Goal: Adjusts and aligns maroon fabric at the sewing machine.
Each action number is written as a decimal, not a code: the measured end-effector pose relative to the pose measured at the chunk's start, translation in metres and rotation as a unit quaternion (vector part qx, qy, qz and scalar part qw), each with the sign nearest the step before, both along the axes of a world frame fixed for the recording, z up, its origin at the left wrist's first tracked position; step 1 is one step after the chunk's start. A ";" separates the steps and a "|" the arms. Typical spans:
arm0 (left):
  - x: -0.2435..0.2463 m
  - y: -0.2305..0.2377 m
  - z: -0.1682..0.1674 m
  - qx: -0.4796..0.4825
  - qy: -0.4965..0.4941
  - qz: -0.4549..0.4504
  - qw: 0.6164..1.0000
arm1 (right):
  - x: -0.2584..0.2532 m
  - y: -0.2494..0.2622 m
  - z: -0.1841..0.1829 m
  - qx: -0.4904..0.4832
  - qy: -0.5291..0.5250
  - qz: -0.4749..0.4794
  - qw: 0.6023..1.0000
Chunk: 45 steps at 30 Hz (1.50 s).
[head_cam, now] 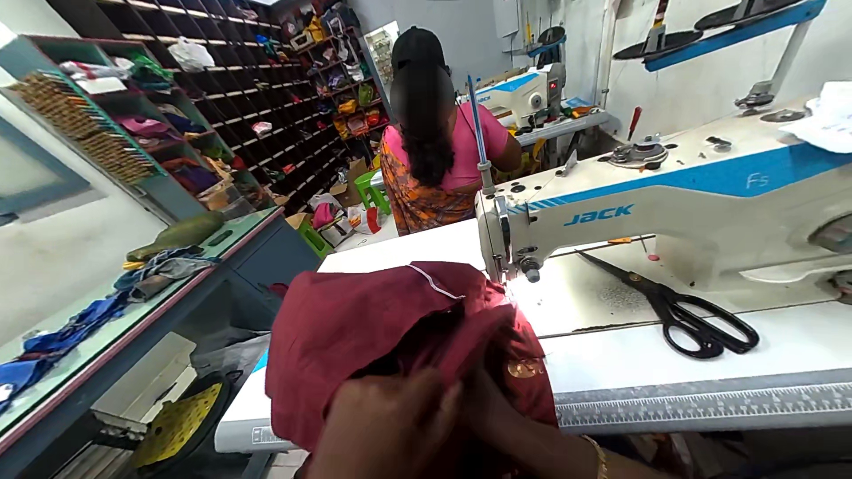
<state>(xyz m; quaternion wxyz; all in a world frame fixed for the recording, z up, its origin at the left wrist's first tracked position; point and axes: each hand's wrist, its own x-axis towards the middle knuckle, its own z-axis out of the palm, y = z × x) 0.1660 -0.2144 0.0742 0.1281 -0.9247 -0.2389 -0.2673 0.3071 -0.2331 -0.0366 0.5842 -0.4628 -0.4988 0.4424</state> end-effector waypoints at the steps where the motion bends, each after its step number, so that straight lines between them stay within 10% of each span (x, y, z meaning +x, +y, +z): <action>1: 0.008 -0.011 -0.004 -0.014 0.022 -0.037 0.999 | 0.008 -0.012 -0.002 0.037 -0.136 0.038 0.989; 3: 0.019 -0.021 -0.016 -0.041 0.070 -0.101 0.992 | 0.036 -0.040 -0.003 0.101 -0.391 0.147 0.903; 8: 0.011 -0.023 -0.024 -0.152 0.169 -0.128 0.965 | 0.052 -0.040 0.015 -0.026 -0.448 0.237 0.862; 11: 0.003 -0.020 -0.025 -0.150 0.164 -0.146 0.964 | 0.058 -0.035 0.004 -0.150 -0.067 0.127 0.978; 15: 0.007 -0.026 -0.024 -0.190 0.182 -0.172 0.949 | 0.066 -0.046 0.013 -0.216 0.354 -0.040 0.909; 21: 0.029 -0.046 -0.031 -0.247 0.241 -0.123 0.930 | 0.074 -0.050 0.004 -0.218 0.212 -0.134 0.943; 32: 0.044 -0.047 -0.020 -0.380 0.331 -0.037 0.863 | 0.078 -0.059 -0.001 -0.222 0.253 -0.112 0.935; 45: 0.037 -0.047 -0.024 -0.276 0.217 -0.109 0.930 | 0.080 -0.063 -0.027 -0.074 0.083 -0.137 0.984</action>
